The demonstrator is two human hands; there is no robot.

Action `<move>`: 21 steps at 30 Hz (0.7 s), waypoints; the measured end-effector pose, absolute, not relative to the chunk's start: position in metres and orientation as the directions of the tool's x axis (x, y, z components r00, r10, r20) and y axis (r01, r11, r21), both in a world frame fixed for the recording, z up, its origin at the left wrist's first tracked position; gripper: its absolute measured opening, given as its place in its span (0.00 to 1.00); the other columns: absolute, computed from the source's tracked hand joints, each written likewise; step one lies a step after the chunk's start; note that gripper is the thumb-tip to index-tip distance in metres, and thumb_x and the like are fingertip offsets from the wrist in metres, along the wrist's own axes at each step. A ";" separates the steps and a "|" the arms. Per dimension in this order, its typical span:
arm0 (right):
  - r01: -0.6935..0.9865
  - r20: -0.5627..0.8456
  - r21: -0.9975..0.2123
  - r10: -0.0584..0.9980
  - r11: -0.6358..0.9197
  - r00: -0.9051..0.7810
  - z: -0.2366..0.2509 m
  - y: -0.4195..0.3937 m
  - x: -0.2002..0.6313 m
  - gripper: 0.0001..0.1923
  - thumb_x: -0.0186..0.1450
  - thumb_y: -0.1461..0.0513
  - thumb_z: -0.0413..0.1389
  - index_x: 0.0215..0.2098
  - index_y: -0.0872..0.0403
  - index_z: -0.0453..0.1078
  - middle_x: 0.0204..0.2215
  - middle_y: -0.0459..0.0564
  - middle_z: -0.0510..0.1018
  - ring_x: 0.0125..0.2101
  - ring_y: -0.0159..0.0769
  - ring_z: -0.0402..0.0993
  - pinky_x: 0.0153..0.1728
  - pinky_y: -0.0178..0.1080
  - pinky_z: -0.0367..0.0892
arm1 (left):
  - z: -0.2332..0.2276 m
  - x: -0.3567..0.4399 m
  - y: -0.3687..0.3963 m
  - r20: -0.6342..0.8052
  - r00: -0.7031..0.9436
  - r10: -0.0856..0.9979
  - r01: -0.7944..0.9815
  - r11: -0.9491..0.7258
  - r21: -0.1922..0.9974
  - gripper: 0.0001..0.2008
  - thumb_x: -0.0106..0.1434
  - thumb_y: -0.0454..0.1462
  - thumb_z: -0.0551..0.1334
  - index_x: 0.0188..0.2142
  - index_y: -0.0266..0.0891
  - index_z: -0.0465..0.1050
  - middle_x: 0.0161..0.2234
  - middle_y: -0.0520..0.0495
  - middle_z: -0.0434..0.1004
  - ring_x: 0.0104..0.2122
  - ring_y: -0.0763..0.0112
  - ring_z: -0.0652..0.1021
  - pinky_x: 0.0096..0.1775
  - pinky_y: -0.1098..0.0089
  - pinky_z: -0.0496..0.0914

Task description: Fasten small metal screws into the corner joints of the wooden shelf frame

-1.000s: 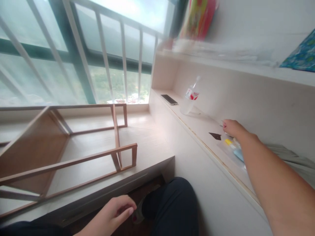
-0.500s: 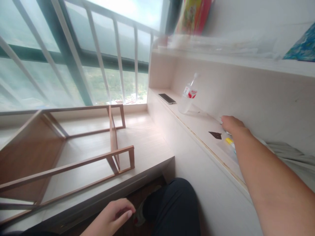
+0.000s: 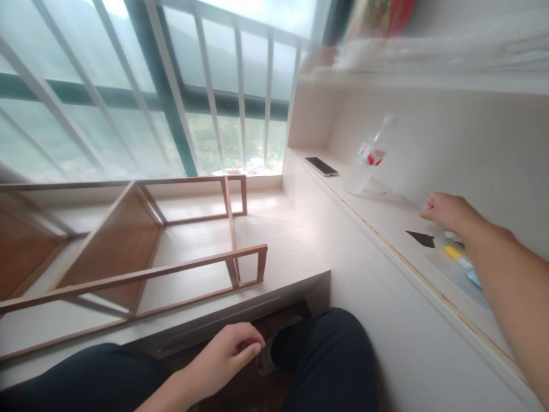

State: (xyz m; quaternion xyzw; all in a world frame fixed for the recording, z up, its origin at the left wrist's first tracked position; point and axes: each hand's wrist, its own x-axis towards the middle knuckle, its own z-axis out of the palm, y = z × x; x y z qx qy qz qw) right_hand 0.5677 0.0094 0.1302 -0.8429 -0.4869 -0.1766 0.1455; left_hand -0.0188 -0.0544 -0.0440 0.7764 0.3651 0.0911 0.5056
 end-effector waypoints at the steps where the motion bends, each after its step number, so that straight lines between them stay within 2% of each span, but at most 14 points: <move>1: 0.849 0.363 -0.060 0.780 -0.526 0.509 0.133 0.008 0.556 0.23 0.52 0.71 0.68 0.14 0.51 0.58 0.16 0.44 0.70 0.19 0.28 0.54 0.29 0.41 0.50 | -0.043 -0.021 -0.053 -0.211 0.709 0.673 0.474 -0.233 0.849 0.12 0.67 0.42 0.58 0.39 0.42 0.80 0.37 0.50 0.81 0.36 0.68 0.76 0.40 0.70 0.65; 2: 0.846 0.339 -0.056 0.787 -0.530 0.516 0.135 0.004 0.540 0.22 0.54 0.69 0.66 0.15 0.50 0.58 0.17 0.44 0.71 0.19 0.28 0.54 0.29 0.41 0.51 | -0.041 -0.024 -0.050 -0.199 0.694 0.692 0.481 -0.239 0.844 0.12 0.68 0.42 0.57 0.38 0.42 0.80 0.36 0.50 0.81 0.36 0.68 0.76 0.39 0.70 0.65; 4: 0.880 0.384 -0.109 0.797 -0.463 0.467 0.136 -0.009 0.496 0.21 0.56 0.68 0.65 0.18 0.49 0.57 0.21 0.46 0.73 0.22 0.29 0.57 0.31 0.41 0.53 | -0.039 -0.031 -0.044 -0.201 0.637 0.744 0.532 -0.236 0.813 0.14 0.68 0.43 0.56 0.35 0.42 0.79 0.34 0.50 0.80 0.35 0.67 0.75 0.37 0.69 0.63; 6: 0.930 0.470 -0.213 0.803 -0.299 0.365 0.128 -0.029 0.441 0.21 0.57 0.69 0.63 0.21 0.49 0.54 0.26 0.46 0.74 0.25 0.29 0.61 0.33 0.39 0.56 | -0.040 -0.039 -0.035 -0.221 0.570 0.791 0.625 -0.244 0.742 0.17 0.69 0.45 0.55 0.29 0.41 0.75 0.29 0.49 0.77 0.32 0.66 0.74 0.34 0.68 0.60; 8: 0.939 0.529 -0.338 0.815 -0.054 0.237 0.106 -0.052 0.383 0.21 0.59 0.69 0.61 0.23 0.49 0.52 0.29 0.47 0.75 0.29 0.30 0.67 0.35 0.37 0.58 | -0.043 -0.047 -0.025 -0.201 0.465 0.862 0.727 -0.242 0.643 0.18 0.69 0.46 0.55 0.27 0.41 0.70 0.28 0.49 0.76 0.31 0.65 0.74 0.32 0.67 0.58; 10: 0.866 0.537 -0.474 0.831 0.156 0.145 0.068 -0.072 0.330 0.21 0.60 0.66 0.59 0.24 0.49 0.49 0.30 0.47 0.74 0.30 0.32 0.67 0.36 0.37 0.59 | -0.048 -0.052 -0.015 -0.159 0.321 0.934 0.801 -0.178 0.571 0.15 0.69 0.46 0.55 0.30 0.42 0.69 0.31 0.48 0.77 0.33 0.63 0.75 0.33 0.67 0.58; 11: 0.813 0.489 -0.554 0.860 0.179 0.144 0.043 -0.080 0.306 0.19 0.62 0.64 0.58 0.24 0.49 0.50 0.29 0.46 0.72 0.28 0.31 0.64 0.34 0.37 0.59 | -0.050 -0.052 -0.010 -0.110 0.264 0.958 0.823 -0.164 0.544 0.13 0.69 0.46 0.56 0.33 0.42 0.68 0.34 0.47 0.77 0.36 0.62 0.75 0.35 0.66 0.59; 13: 0.672 0.366 -0.720 0.917 0.173 0.157 -0.016 -0.094 0.265 0.16 0.63 0.63 0.56 0.25 0.50 0.52 0.26 0.44 0.68 0.28 0.33 0.64 0.33 0.37 0.61 | -0.056 -0.048 -0.001 0.000 0.170 0.985 0.869 -0.150 0.471 0.13 0.69 0.49 0.57 0.38 0.42 0.67 0.37 0.45 0.77 0.40 0.59 0.76 0.38 0.65 0.61; 16: 0.470 0.164 -0.882 0.954 0.029 0.249 -0.107 -0.111 0.213 0.13 0.61 0.61 0.56 0.25 0.50 0.54 0.25 0.44 0.65 0.26 0.33 0.61 0.30 0.36 0.60 | -0.064 -0.033 0.012 0.073 0.110 0.991 0.927 -0.128 0.351 0.18 0.66 0.53 0.59 0.41 0.41 0.67 0.41 0.42 0.76 0.44 0.55 0.75 0.40 0.63 0.64; 19: 0.299 0.010 -0.952 0.973 -0.061 0.232 -0.178 -0.130 0.167 0.15 0.57 0.62 0.54 0.24 0.49 0.49 0.24 0.43 0.64 0.26 0.32 0.61 0.29 0.35 0.59 | -0.072 -0.016 0.025 0.087 0.089 0.992 0.950 -0.111 0.293 0.21 0.65 0.55 0.59 0.42 0.40 0.68 0.43 0.40 0.76 0.47 0.51 0.75 0.43 0.60 0.65; 21: 0.278 -0.043 -0.956 0.983 -0.092 0.178 -0.206 -0.141 0.143 0.14 0.54 0.64 0.53 0.24 0.49 0.47 0.24 0.43 0.65 0.25 0.32 0.60 0.28 0.35 0.57 | -0.078 -0.006 0.033 0.089 0.069 0.994 0.956 -0.091 0.278 0.22 0.66 0.56 0.57 0.43 0.40 0.70 0.44 0.38 0.77 0.48 0.50 0.75 0.44 0.59 0.66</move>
